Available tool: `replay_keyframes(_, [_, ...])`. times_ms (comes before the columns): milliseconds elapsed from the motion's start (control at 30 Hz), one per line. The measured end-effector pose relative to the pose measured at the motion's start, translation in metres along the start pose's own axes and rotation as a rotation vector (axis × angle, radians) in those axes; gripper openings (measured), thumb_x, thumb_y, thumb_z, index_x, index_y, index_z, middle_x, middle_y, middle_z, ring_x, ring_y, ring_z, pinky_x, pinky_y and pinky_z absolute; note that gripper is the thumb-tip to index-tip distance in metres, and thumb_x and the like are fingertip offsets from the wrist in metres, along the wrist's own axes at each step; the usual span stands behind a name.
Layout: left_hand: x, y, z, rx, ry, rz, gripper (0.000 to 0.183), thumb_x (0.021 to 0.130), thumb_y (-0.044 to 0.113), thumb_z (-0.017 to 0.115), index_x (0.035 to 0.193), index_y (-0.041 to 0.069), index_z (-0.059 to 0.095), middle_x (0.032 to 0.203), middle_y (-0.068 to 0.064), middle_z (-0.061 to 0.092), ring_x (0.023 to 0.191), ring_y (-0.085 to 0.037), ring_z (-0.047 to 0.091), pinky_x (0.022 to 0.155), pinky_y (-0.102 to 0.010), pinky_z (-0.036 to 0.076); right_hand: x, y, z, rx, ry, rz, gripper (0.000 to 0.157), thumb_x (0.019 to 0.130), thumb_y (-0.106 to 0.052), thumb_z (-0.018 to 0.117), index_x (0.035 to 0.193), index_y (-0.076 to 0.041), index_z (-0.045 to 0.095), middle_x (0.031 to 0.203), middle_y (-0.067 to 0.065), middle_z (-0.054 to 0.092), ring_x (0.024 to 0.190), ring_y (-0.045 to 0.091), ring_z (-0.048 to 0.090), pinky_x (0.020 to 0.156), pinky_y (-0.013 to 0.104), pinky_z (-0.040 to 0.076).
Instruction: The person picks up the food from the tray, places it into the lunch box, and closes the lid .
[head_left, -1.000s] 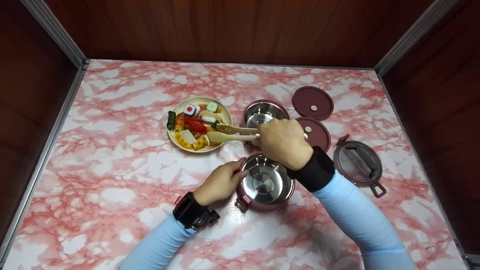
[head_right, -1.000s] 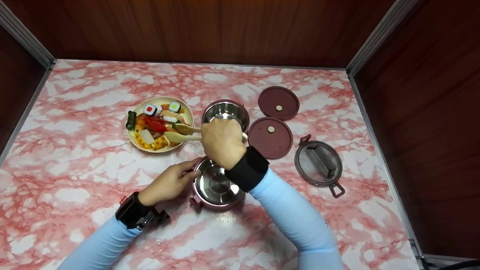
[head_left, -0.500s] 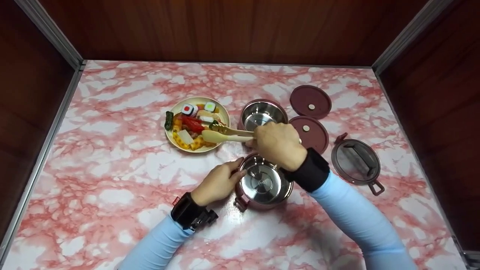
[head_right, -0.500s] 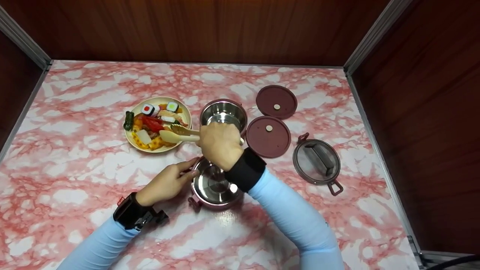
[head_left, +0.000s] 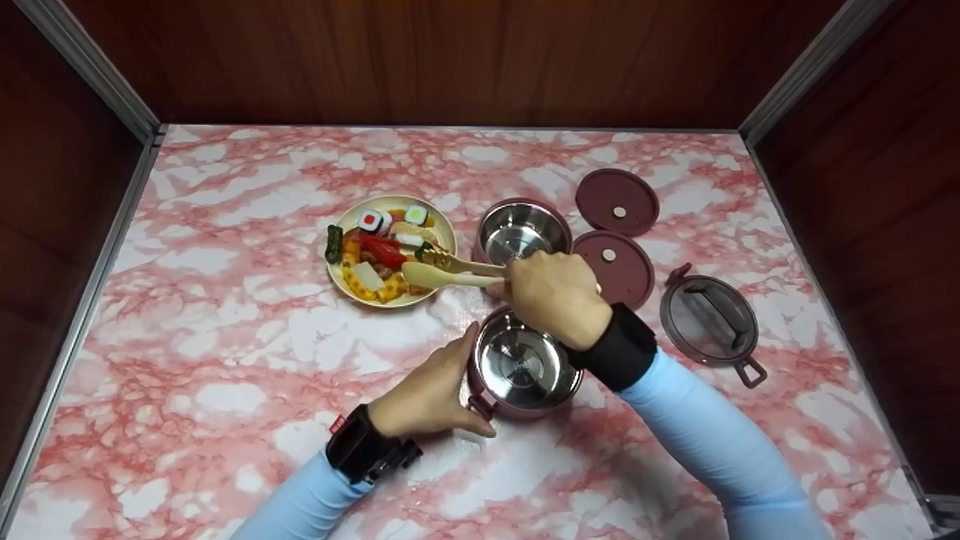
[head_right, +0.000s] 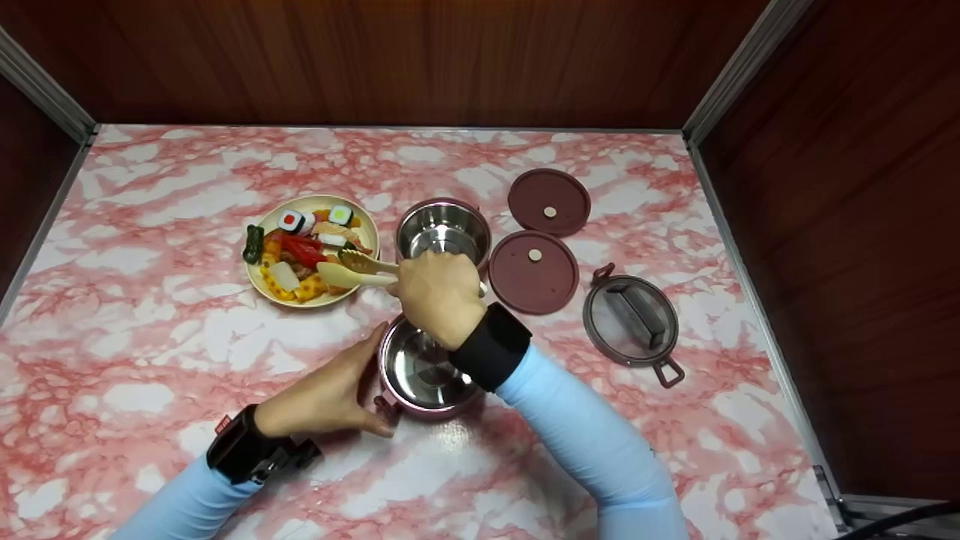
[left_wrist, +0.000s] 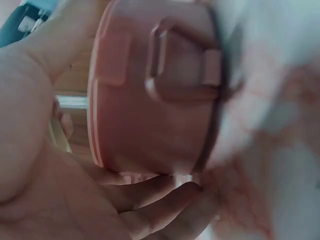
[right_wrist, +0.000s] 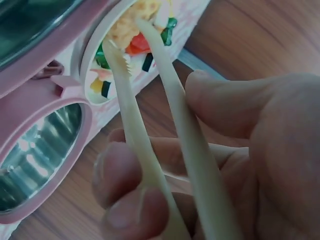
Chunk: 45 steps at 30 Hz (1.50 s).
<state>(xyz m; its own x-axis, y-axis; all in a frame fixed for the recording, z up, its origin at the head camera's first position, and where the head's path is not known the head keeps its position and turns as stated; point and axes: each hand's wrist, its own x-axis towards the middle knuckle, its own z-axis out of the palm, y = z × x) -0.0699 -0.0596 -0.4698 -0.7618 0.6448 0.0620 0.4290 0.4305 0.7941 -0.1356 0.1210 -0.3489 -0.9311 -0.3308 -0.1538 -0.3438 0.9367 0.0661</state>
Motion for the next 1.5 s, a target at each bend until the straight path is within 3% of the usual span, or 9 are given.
replay_keyframes(267, [-0.001, 0.002, 0.003, 0.036, 0.010, -0.039, 0.126, 0.062, 0.022, 0.092, 0.158, 0.010, 0.012, 0.152, -0.010, 0.038, 0.140, -0.021, 0.033, 0.117, -0.041, 0.024, 0.001, 0.004, 0.013, -0.015, 0.172, -0.030, 0.047, 0.093, -0.055, 0.062, 0.069, -0.014, 0.062, 0.053, 0.005, 0.049, 0.047, 0.028, 0.053, 0.036, 0.048, 0.044])
replay_keyframes(467, [-0.002, 0.004, 0.004, 0.044, 0.016, -0.059, 0.123, 0.068, 0.031, 0.090, 0.158, 0.004, 0.011, 0.154, -0.013, 0.035, 0.141, -0.025, 0.033, 0.118, -0.041, 0.023, 0.000, 0.005, 0.011, 0.002, 0.171, -0.017, 0.044, 0.089, -0.057, 0.065, 0.072, -0.017, 0.065, 0.057, 0.005, 0.052, 0.050, 0.029, 0.055, 0.038, 0.049, 0.044])
replay_keyframes(700, [0.000, 0.004, 0.011, 0.010, 0.053, -0.092, 0.132, 0.068, 0.050, 0.088, 0.157, -0.002, 0.006, 0.159, -0.018, 0.025, 0.143, -0.033, 0.027, 0.118, -0.044, 0.022, -0.004, 0.002, 0.014, -0.032, 0.158, -0.032, 0.047, 0.093, -0.054, 0.062, 0.074, -0.011, 0.065, 0.055, 0.007, 0.051, 0.051, 0.032, 0.058, 0.040, 0.049, 0.047])
replay_keyframes(1000, [0.004, 0.001, 0.011, -0.049, 0.077, -0.061, 0.126, 0.066, 0.039, 0.092, 0.158, 0.006, 0.012, 0.157, -0.009, 0.032, 0.142, -0.027, 0.031, 0.117, -0.044, 0.023, 0.003, 0.008, 0.015, 0.040, 0.210, 0.015, 0.036, 0.087, -0.052, 0.069, 0.073, -0.018, 0.068, 0.056, 0.004, 0.052, 0.050, 0.029, 0.054, 0.039, 0.046, 0.043])
replay_keyframes(1133, [0.004, 0.001, 0.010, -0.059, 0.072, -0.044, 0.126, 0.066, 0.036, 0.092, 0.157, 0.003, 0.013, 0.158, -0.012, 0.030, 0.142, -0.028, 0.031, 0.118, -0.045, 0.021, 0.005, 0.016, 0.014, 0.078, 0.225, 0.032, 0.030, 0.086, -0.048, 0.070, 0.073, -0.021, 0.070, 0.058, 0.004, 0.054, 0.052, 0.030, 0.055, 0.041, 0.048, 0.044])
replay_keyframes(1300, [0.003, 0.002, 0.008, -0.054, 0.052, -0.081, 0.125, 0.068, 0.037, 0.091, 0.157, -0.001, 0.011, 0.159, -0.018, 0.025, 0.144, -0.032, 0.028, 0.119, -0.046, 0.018, 0.005, 0.025, 0.012, 0.138, 0.235, 0.075, 0.019, 0.083, -0.040, 0.071, 0.074, -0.023, 0.074, 0.061, 0.007, 0.056, 0.054, 0.033, 0.055, 0.040, 0.050, 0.042])
replay_keyframes(1433, [0.002, 0.003, 0.006, -0.058, 0.036, -0.122, 0.124, 0.068, 0.037, 0.090, 0.157, -0.001, 0.012, 0.159, -0.020, 0.024, 0.144, -0.035, 0.025, 0.118, -0.048, 0.019, 0.002, 0.032, 0.009, 0.185, 0.230, 0.081, 0.013, 0.084, -0.036, 0.070, 0.090, -0.030, 0.080, 0.065, 0.006, 0.058, 0.057, 0.032, 0.056, 0.040, 0.047, 0.042])
replay_keyframes(1500, [0.001, 0.003, 0.007, -0.048, 0.038, -0.127, 0.123, 0.069, 0.038, 0.090, 0.156, -0.002, 0.013, 0.159, -0.021, 0.025, 0.143, -0.037, 0.027, 0.118, -0.049, 0.022, 0.000, 0.036, 0.006, 0.201, 0.214, 0.083, 0.018, 0.087, -0.039, 0.070, 0.099, -0.030, 0.080, 0.065, 0.005, 0.059, 0.058, 0.030, 0.056, 0.042, 0.044, 0.042])
